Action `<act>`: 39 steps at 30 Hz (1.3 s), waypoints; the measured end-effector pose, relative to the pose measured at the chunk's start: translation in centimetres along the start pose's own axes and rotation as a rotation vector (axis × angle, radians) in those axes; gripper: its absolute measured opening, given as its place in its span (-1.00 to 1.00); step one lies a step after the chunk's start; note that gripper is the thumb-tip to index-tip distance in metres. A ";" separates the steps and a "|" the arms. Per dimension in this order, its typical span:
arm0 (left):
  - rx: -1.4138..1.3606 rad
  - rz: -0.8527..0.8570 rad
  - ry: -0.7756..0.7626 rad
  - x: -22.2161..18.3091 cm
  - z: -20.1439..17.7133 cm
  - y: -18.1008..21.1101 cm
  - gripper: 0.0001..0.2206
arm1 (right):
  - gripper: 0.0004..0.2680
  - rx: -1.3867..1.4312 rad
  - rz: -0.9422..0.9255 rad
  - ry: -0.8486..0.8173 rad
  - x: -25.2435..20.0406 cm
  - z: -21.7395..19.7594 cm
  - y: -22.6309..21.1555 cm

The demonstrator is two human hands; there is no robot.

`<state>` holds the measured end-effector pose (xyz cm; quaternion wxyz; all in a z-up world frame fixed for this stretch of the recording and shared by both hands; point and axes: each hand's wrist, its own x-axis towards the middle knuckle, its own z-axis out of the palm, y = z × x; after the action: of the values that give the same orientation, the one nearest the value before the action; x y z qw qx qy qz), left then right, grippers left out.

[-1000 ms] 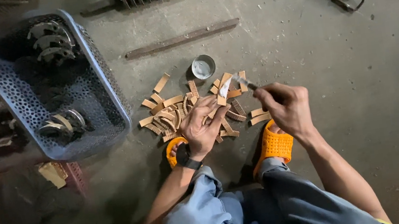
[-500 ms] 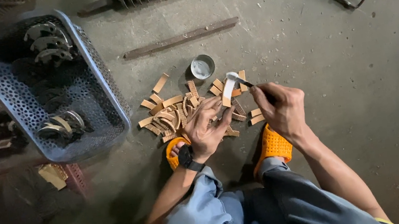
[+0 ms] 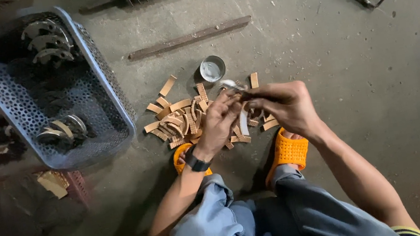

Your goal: Applying adhesive to brake lining strips and attaching them to metal brake shoe frames for assembly.

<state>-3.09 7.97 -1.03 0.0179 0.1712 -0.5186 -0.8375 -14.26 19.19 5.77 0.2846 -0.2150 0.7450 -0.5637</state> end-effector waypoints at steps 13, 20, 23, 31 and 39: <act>0.583 0.470 0.349 -1.0 -0.9 -3.9 -0.75 | -0.97 0.016 0.110 0.170 0.5 0.0 3.0; 0.584 0.544 0.423 0.2 -2.2 -2.1 -0.76 | -0.89 0.066 0.233 0.079 -0.5 -0.1 2.1; 0.622 0.567 0.440 0.6 -1.6 -0.9 -0.77 | -0.90 0.097 0.268 -0.026 -0.3 0.7 3.0; 0.619 0.570 0.438 0.4 -2.7 -1.6 -0.80 | -0.90 -0.226 0.169 0.036 0.1 -1.2 4.0; 0.674 0.594 0.397 0.8 -1.7 -0.9 -0.84 | -0.93 -0.293 -0.043 0.050 -0.8 0.4 4.7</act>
<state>-3.16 6.77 -2.71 0.2981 0.1684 -0.7737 -0.5331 -13.39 20.75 1.29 0.2195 -0.2561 0.8214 -0.4600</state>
